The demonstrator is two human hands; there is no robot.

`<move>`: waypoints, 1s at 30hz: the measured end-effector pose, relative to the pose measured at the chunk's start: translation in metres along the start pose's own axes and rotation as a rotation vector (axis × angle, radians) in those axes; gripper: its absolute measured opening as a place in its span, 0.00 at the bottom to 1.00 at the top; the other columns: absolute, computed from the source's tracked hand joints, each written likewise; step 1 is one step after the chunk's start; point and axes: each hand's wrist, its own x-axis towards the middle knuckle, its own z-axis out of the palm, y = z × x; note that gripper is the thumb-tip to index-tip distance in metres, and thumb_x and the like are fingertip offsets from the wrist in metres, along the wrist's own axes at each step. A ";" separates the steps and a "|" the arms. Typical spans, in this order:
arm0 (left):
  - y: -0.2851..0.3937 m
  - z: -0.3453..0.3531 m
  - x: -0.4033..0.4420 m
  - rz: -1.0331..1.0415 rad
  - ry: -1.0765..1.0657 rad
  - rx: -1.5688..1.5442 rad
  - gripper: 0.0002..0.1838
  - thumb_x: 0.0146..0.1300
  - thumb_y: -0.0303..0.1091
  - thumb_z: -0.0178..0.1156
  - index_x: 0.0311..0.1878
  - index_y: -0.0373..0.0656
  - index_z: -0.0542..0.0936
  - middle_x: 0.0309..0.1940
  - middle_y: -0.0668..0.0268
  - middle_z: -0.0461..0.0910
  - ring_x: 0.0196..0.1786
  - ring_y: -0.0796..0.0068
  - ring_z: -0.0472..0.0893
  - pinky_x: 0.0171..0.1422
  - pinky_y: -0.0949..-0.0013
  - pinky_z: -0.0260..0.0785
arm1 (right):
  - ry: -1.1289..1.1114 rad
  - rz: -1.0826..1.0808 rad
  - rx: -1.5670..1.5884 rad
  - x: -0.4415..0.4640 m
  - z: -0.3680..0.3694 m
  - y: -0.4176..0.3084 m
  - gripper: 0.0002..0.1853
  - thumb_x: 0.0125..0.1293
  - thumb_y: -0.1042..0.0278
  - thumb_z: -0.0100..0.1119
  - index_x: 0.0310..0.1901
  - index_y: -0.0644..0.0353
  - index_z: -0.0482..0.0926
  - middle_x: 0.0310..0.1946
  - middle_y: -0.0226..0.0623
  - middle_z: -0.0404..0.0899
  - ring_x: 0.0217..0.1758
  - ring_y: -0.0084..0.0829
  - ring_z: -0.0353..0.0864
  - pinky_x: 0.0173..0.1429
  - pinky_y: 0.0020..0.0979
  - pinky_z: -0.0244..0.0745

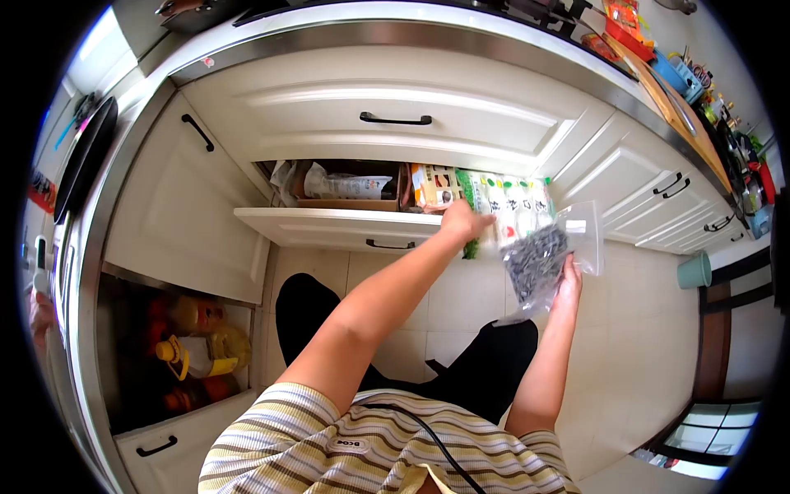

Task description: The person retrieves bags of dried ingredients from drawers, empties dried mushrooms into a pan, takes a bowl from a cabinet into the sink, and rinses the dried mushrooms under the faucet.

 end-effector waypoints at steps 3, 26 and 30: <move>-0.034 0.021 -0.018 0.168 0.150 -0.258 0.39 0.49 0.38 0.70 0.59 0.28 0.62 0.52 0.46 0.75 0.54 0.58 0.77 0.61 0.66 0.66 | -0.038 -0.044 0.019 -0.013 -0.008 0.001 0.18 0.68 0.63 0.52 0.52 0.69 0.73 0.50 0.41 0.77 0.52 0.32 0.75 0.58 0.34 0.69; 0.141 -0.290 -0.193 0.536 0.434 -0.722 0.33 0.46 0.33 0.70 0.54 0.35 0.65 0.45 0.62 0.73 0.49 0.75 0.72 0.58 0.70 0.64 | -0.258 -0.177 -0.131 -0.125 0.323 -0.241 0.21 0.71 0.60 0.43 0.53 0.70 0.73 0.43 0.42 0.79 0.42 0.31 0.80 0.49 0.31 0.75; 0.155 -0.301 -0.231 0.333 0.583 -0.720 0.31 0.46 0.31 0.69 0.52 0.37 0.66 0.43 0.63 0.74 0.47 0.76 0.73 0.56 0.70 0.65 | -0.436 -0.048 -0.129 -0.112 0.338 -0.249 0.15 0.68 0.65 0.52 0.49 0.68 0.75 0.41 0.36 0.79 0.42 0.29 0.78 0.50 0.29 0.73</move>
